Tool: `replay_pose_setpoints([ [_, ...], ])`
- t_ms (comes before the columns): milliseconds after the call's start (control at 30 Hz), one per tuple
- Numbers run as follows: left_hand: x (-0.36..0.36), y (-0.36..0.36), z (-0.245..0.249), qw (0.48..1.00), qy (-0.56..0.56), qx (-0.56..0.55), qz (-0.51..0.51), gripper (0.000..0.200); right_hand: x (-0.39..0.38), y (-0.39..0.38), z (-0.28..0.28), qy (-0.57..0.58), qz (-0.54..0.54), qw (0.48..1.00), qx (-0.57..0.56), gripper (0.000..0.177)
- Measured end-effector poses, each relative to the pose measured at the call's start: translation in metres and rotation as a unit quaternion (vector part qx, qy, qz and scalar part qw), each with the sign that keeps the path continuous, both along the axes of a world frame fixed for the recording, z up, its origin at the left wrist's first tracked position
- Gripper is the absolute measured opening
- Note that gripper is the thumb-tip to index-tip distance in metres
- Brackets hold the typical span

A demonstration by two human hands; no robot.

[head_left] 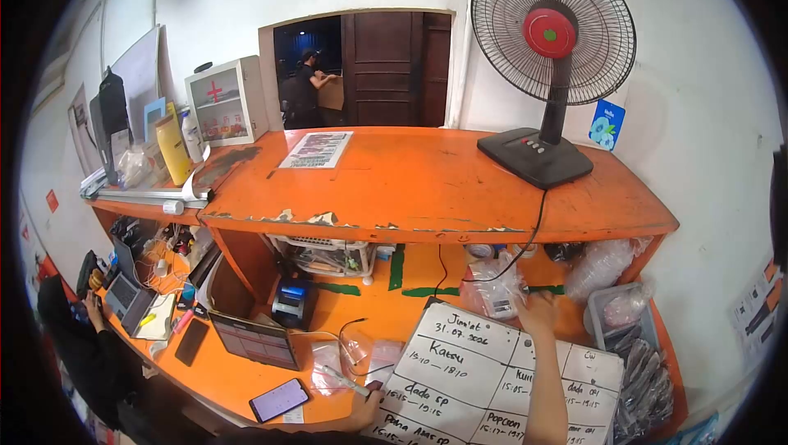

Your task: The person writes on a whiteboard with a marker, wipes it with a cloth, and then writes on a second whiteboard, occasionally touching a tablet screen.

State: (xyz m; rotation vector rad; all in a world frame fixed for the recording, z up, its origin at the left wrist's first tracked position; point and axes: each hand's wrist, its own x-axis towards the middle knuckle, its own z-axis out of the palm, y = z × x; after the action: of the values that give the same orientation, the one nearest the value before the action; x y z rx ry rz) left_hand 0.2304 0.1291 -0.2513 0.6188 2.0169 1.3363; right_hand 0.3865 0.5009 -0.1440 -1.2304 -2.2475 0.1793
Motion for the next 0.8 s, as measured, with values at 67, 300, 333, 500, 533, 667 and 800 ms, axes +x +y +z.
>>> replay_pose_setpoints([
  [67,0.005,-0.005,0.003,1.000,0.009,0.020,0.000,0.042,-0.028,0.020,0.013,-0.117,0.023,0.987,-0.111,0.067],
  [300,-0.008,-0.004,-0.027,0.998,0.026,0.021,-0.059,0.031,-0.090,0.045,-0.021,-0.105,-0.056,0.980,-0.160,0.072],
  [333,-0.003,-0.003,-0.016,0.998,-0.020,0.040,-0.032,0.028,-0.087,0.049,-0.026,-0.080,-0.070,0.976,-0.188,0.062],
  [500,-0.003,-0.004,-0.003,0.998,-0.006,0.033,-0.062,0.044,-0.070,0.061,-0.030,-0.007,-0.108,0.980,-0.170,0.024],
  [533,-0.004,-0.004,-0.002,0.997,0.001,0.032,-0.068,0.044,-0.065,0.064,-0.034,0.022,-0.145,0.980,-0.135,0.019],
  [667,-0.007,-0.001,0.010,0.995,0.037,0.020,-0.094,0.044,-0.020,0.082,-0.029,0.058,-0.213,0.965,-0.143,0.027],
  [800,-0.009,0.013,0.033,0.982,0.104,0.006,-0.158,0.043,0.022,0.096,-0.048,0.280,-0.372,0.877,-0.115,0.036],
])
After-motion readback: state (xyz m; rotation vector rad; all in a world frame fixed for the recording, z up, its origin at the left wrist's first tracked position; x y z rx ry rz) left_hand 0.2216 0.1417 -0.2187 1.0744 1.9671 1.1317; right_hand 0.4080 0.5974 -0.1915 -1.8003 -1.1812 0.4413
